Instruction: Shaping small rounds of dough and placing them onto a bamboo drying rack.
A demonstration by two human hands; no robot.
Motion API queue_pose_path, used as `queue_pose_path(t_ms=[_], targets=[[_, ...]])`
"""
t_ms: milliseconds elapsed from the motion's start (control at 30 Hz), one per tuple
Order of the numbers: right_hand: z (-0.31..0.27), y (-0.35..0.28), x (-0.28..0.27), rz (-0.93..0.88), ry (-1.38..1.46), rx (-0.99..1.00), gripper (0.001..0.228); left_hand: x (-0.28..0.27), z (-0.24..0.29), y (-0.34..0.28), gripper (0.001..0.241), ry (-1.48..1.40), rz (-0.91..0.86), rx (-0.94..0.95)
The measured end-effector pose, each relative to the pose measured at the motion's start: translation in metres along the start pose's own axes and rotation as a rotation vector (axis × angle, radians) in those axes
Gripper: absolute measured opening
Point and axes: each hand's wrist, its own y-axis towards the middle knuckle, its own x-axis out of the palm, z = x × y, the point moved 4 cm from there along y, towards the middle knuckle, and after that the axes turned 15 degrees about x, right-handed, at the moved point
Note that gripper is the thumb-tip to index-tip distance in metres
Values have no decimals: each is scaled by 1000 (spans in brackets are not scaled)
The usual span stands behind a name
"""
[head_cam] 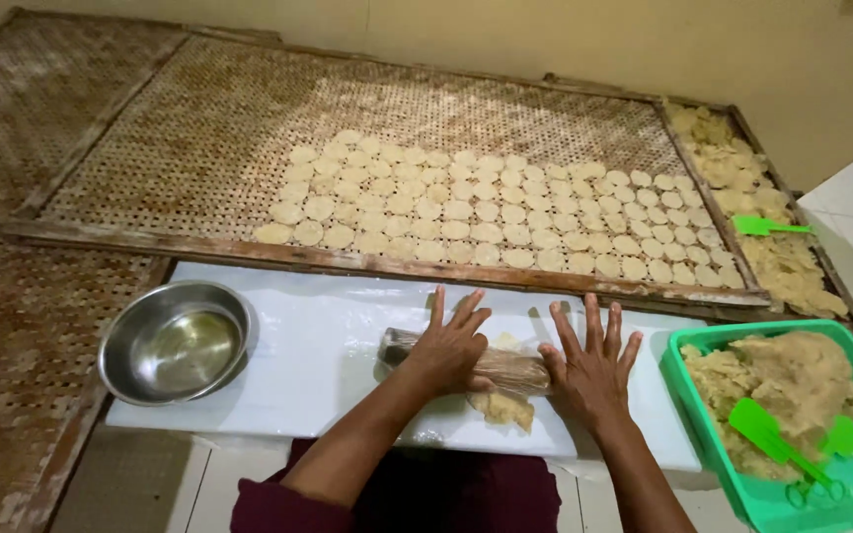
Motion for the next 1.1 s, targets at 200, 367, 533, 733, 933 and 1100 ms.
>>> queue_pose_path(t_ms=[200,367,533,733,933,1100], targets=[[21,27,-67,172,202,17,63,-58,-30,11,42,-21,-135,-159],[66,22,-92,286,459,-50,59,-109,-64,-8,54,-64,26,-355],[86,8,-69,213,426,-88,64,-115,-71,-42,57,-52,202,-343],[71,-6,-59,-11,437,56,47,-105,-90,-84,75,-105,75,-626],[65,-9,-46,-60,408,84,48,-135,-68,-119,65,-241,166,-670],[68,-1,-59,71,346,16,51,-141,-58,-117,70,-137,63,-610]])
